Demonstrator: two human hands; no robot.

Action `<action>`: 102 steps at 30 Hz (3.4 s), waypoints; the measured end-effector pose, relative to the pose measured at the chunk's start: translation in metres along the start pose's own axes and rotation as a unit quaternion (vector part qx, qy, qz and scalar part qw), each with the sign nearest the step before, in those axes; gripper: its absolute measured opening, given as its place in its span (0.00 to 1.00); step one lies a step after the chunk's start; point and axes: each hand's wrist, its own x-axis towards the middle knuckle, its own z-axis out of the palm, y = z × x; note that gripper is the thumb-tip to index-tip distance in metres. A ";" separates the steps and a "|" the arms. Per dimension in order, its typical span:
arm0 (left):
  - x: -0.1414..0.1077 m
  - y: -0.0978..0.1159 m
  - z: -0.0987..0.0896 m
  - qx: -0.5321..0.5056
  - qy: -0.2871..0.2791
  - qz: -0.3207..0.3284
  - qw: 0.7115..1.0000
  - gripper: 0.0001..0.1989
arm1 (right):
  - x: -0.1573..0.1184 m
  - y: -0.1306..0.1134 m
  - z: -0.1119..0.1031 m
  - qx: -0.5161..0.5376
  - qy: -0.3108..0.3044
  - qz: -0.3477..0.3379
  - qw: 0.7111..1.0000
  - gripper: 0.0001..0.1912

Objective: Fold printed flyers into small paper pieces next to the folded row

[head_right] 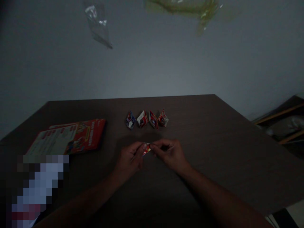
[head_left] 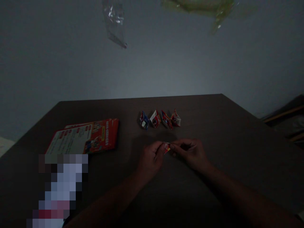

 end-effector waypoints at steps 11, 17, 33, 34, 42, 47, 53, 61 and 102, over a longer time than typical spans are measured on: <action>0.004 -0.004 -0.002 -0.168 -0.095 -0.068 0.979 0.19 | 0.004 0.005 -0.007 0.115 -0.051 0.036 0.991 0.09; 0.004 -0.005 0.000 -0.184 -0.072 -0.074 0.977 0.17 | 0.005 0.006 -0.008 0.121 -0.040 0.042 0.991 0.09; 0.006 -0.012 -0.001 -0.195 -0.035 -0.025 0.980 0.20 | 0.007 0.012 -0.011 0.145 -0.062 0.081 0.984 0.11; 0.006 -0.012 -0.001 -0.200 -0.034 -0.033 0.979 0.21 | 0.007 0.012 -0.011 0.142 -0.057 0.081 0.985 0.11; 0.007 -0.008 -0.007 -0.238 -0.068 -0.029 0.968 0.14 | 0.006 0.015 -0.013 0.169 -0.062 0.069 0.981 0.14; 0.008 -0.012 -0.003 -0.174 -0.018 -0.021 0.984 0.12 | 0.007 0.014 -0.012 0.108 -0.024 0.067 0.992 0.11; 0.007 -0.015 -0.003 -0.018 0.072 0.035 0.997 0.10 | 0.006 0.006 -0.011 -0.008 -0.001 0.013 1.000 0.12; 0.005 -0.019 0.000 -0.003 0.084 0.078 0.993 0.09 | 0.005 0.003 -0.008 0.067 0.005 0.048 0.997 0.13; 0.004 -0.005 -0.002 -0.217 0.114 0.020 0.969 0.11 | 0.001 0.004 0.002 0.106 0.066 -0.023 0.992 0.11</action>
